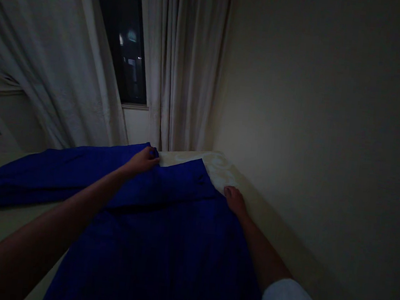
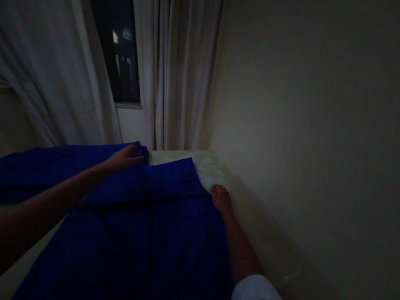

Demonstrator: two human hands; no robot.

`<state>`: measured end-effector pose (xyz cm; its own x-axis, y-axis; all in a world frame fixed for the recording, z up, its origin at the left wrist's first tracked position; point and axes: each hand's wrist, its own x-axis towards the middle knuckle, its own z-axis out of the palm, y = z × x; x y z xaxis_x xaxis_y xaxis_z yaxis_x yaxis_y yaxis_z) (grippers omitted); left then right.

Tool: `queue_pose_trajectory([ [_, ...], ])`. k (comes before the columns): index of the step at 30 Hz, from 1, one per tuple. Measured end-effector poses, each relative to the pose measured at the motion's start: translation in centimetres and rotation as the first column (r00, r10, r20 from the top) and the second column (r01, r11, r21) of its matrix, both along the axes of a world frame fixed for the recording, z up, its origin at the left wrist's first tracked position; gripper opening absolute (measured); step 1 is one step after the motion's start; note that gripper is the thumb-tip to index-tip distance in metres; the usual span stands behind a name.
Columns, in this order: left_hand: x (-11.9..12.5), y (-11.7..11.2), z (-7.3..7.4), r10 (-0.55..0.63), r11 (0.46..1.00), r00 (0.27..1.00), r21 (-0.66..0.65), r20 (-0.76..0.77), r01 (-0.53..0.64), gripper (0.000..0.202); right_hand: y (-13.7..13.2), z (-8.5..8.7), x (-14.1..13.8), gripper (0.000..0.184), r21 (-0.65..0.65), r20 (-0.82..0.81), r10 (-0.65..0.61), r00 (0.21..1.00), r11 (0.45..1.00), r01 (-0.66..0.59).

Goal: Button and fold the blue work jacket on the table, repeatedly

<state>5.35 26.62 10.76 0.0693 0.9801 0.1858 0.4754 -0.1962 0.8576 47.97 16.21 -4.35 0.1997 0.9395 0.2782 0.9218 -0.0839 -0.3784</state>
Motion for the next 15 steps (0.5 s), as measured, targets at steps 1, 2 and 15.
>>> queue_pose_trajectory([
  [1, -1.4, -0.3, -1.7, 0.069, 0.998, 0.971, 0.021, -0.229, -0.066, 0.051, 0.1, 0.0, 0.1, 0.04, -0.002, -0.006, -0.005, 1.0, 1.0, 0.005],
  [2, -2.9, -0.6, -3.4, 0.146, 0.989, 0.904, 0.058, -0.401, -0.134, 0.058, 0.2, 0.0, 0.1, 0.042, -0.006, -0.011, -0.013, 1.0, 1.0, 0.013],
  [15, -12.4, -0.9, -9.4, 0.294, 0.913, 0.897, -0.181, -0.332, -0.366, 0.064, 2.8, 3.5, -8.8, 0.064, -0.121, 0.231, 0.176, 0.957, 0.981, -0.151],
])
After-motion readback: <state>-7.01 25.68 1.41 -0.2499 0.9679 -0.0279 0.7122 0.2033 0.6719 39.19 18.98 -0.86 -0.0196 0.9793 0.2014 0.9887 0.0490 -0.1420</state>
